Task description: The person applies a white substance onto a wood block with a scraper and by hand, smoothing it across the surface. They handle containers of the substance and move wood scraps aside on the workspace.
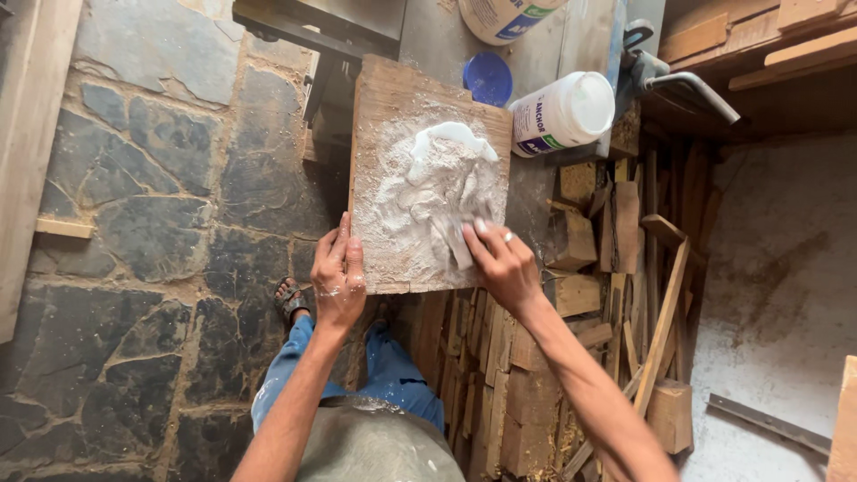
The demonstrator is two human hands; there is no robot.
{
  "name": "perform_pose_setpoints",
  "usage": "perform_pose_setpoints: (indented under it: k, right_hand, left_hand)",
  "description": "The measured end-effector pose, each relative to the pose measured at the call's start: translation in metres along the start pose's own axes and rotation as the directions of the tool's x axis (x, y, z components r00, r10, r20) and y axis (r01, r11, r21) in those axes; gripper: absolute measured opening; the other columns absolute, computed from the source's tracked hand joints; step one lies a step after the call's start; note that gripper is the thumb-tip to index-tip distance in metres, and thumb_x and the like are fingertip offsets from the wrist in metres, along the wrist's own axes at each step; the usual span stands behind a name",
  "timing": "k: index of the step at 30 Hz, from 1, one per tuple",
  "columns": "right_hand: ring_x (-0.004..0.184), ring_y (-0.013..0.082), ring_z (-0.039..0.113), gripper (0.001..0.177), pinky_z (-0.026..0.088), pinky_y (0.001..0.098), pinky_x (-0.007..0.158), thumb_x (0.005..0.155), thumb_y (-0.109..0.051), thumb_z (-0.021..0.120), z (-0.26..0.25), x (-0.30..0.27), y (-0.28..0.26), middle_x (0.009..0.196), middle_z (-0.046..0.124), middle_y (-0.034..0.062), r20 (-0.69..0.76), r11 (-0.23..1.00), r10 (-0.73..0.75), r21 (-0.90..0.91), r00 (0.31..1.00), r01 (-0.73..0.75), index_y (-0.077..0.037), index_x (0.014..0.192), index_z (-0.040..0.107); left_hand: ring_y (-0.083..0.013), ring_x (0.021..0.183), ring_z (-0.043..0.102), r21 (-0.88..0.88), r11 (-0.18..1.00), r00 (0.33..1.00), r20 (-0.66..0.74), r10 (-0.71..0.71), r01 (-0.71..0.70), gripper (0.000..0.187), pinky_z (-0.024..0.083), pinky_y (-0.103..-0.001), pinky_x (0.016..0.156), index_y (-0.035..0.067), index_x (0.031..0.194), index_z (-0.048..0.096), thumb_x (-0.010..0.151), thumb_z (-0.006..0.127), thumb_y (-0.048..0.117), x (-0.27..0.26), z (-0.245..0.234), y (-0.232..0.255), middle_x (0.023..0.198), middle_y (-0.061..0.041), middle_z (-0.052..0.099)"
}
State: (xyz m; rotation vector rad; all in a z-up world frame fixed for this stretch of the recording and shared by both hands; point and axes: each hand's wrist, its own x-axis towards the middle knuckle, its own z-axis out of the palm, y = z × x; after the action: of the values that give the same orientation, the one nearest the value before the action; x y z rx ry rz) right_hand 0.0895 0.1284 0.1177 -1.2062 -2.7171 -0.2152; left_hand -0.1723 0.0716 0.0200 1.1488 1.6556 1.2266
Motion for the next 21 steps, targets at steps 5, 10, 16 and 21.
perform_pose_setpoints:
  k: [5,10,16,21]
  right_hand:
    - [0.092,0.0260,0.073,0.034,0.063,0.0367,0.078,0.087,-0.009,0.078,-0.025,-0.008,0.027,0.113,0.075,0.0150,0.117,0.997,-0.067,0.055,0.991,0.061,-0.007,0.120,0.073]
    - [0.108,0.0283,0.069,0.043,0.059,0.0394,0.090,0.077,-0.001,0.075,-0.025,0.029,0.050,0.118,0.072,0.0084,0.041,0.997,-0.046,0.063,0.998,0.043,-0.010,0.118,0.074]
    - [0.100,0.0289,0.070,0.045,0.060,0.0398,0.086,0.075,0.005,0.069,-0.012,0.030,0.049,0.106,0.072,0.0100,0.225,0.994,-0.107,0.032,0.968,0.102,-0.004,0.119,0.071]
    - [0.071,0.0256,0.067,0.031,0.058,0.0358,0.060,0.083,0.006,0.061,-0.002,0.013,0.032,0.088,0.070,0.0171,0.418,0.997,0.076,-0.001,0.905,-0.083,0.004,0.113,0.069]
  left_hand:
    - [-0.0358,0.103,0.067,0.021,1.000,1.000,0.024,-0.006,0.005,0.047,0.054,-0.043,0.088,0.004,0.145,0.058,0.106,0.050,0.028,-0.002,-0.001,0.000,0.123,-0.025,0.065]
    - [-0.0371,0.105,0.067,0.020,1.000,1.000,-0.007,0.011,-0.011,0.045,0.053,-0.043,0.090,0.004,0.144,0.059,0.106,0.051,0.026,-0.001,-0.002,0.003,0.123,-0.026,0.065]
    - [-0.0376,0.107,0.066,0.004,1.000,0.999,-0.049,0.022,-0.022,0.044,0.054,-0.044,0.093,0.002,0.144,0.059,0.107,0.050,0.025,-0.008,0.005,-0.001,0.124,-0.026,0.065]
    - [-0.0358,0.102,0.067,0.002,1.000,1.000,-0.019,-0.022,0.022,0.046,0.054,-0.044,0.087,0.002,0.146,0.056,0.107,0.049,0.025,-0.004,0.008,0.005,0.121,-0.026,0.064]
